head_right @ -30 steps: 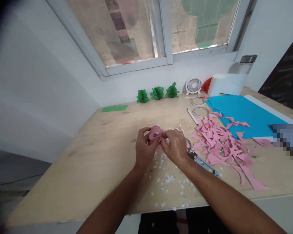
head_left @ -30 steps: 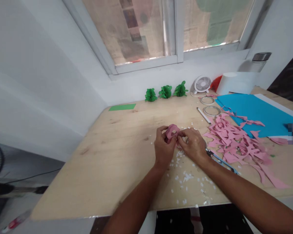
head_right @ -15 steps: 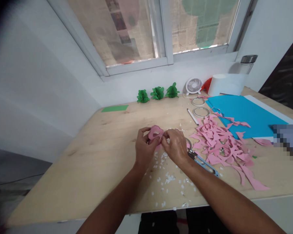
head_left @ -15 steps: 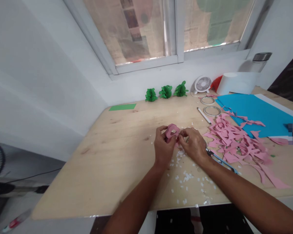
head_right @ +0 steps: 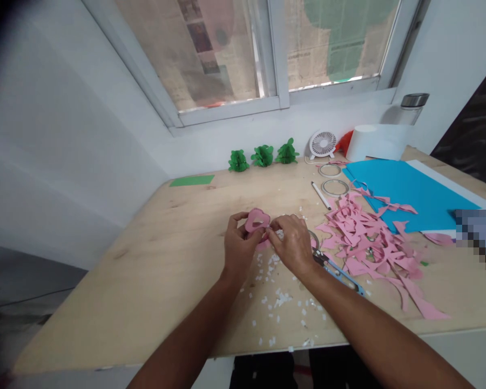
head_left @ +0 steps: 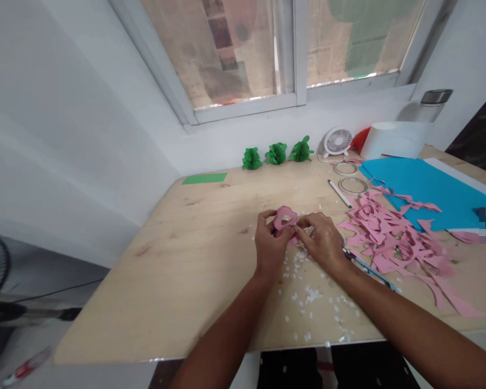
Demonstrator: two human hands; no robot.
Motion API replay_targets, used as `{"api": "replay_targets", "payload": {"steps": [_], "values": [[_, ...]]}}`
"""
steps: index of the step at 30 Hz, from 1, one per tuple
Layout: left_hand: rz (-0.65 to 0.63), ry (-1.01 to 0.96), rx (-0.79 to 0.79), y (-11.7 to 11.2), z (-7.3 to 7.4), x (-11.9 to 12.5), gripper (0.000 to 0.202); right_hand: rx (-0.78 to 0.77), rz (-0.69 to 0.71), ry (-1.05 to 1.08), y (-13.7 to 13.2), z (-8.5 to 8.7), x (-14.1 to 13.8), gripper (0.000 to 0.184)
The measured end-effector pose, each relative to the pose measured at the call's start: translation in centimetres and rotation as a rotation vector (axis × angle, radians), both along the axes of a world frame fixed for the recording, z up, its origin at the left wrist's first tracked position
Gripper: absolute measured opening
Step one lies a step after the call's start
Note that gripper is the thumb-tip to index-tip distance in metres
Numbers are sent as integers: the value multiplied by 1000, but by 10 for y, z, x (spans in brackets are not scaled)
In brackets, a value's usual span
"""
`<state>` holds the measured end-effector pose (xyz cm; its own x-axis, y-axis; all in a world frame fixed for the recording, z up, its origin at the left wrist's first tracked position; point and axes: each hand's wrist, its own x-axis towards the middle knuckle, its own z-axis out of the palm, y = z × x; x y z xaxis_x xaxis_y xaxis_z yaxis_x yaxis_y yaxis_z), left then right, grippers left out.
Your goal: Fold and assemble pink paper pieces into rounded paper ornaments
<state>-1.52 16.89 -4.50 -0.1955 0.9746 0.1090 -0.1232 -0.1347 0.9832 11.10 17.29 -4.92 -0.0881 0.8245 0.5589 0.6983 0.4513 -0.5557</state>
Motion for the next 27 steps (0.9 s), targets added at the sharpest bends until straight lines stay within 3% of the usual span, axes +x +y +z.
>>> {"api": "replay_targets", "payload": {"steps": [14, 20, 27], "values": [[-7, 23, -20, 0, 0, 1, 47, -14, 20, 19, 1, 0, 0, 9], [21, -49, -56, 2, 5, -3, 46, -90, -35, 231, 2, 2, 3, 9], [69, -292, -96, 12, 11, -15, 48, -104, 185, 227, -5, 9, 1, 14]]}}
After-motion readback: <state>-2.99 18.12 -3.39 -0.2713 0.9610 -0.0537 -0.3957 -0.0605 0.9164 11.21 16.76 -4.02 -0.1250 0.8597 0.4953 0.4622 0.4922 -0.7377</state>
